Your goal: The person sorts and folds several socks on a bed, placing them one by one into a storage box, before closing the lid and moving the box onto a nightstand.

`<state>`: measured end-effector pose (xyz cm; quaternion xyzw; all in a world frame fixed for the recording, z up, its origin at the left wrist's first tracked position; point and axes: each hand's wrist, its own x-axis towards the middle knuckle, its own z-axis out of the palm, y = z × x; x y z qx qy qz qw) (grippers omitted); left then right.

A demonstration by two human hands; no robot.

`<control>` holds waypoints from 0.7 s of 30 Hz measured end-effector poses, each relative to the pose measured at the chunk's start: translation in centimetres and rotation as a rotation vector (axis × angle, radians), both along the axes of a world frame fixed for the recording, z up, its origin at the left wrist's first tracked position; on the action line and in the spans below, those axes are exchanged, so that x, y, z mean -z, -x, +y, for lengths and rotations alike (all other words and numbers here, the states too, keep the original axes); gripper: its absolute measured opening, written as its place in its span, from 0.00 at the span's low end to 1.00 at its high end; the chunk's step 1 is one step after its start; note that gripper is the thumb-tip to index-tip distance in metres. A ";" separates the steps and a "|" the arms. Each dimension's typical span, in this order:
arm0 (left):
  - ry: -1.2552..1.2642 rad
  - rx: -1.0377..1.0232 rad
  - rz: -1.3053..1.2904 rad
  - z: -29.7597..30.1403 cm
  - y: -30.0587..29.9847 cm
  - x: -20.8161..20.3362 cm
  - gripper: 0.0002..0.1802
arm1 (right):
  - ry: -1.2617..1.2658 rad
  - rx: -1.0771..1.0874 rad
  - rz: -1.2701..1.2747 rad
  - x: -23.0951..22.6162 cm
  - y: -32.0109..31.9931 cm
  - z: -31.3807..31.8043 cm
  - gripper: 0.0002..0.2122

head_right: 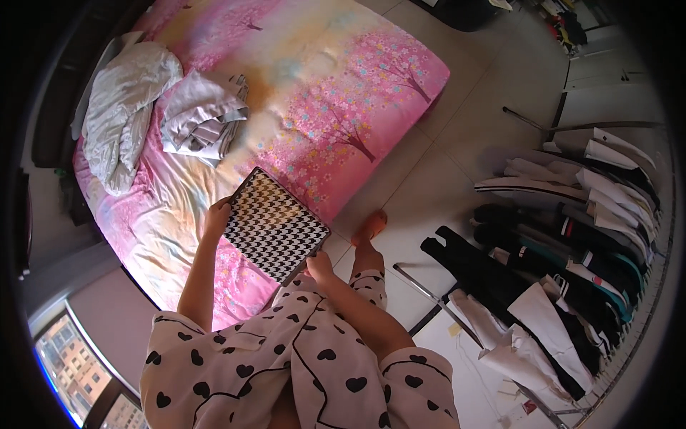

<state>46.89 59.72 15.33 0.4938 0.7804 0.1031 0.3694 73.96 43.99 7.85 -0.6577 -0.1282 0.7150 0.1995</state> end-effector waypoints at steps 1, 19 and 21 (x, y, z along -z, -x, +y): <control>-0.014 0.014 -0.072 0.6 -2.1 -0.9 0.25 | -0.032 -0.022 -0.002 -1.2 -3.1 1.1 0.12; -0.261 0.151 -0.676 19.1 -56.2 -18.5 0.24 | -0.395 0.110 -0.809 -29.7 -57.8 22.4 0.16; -0.203 0.126 -0.760 22.1 -59.3 -20.8 0.24 | -0.437 0.116 -0.851 -30.9 -61.2 25.4 0.16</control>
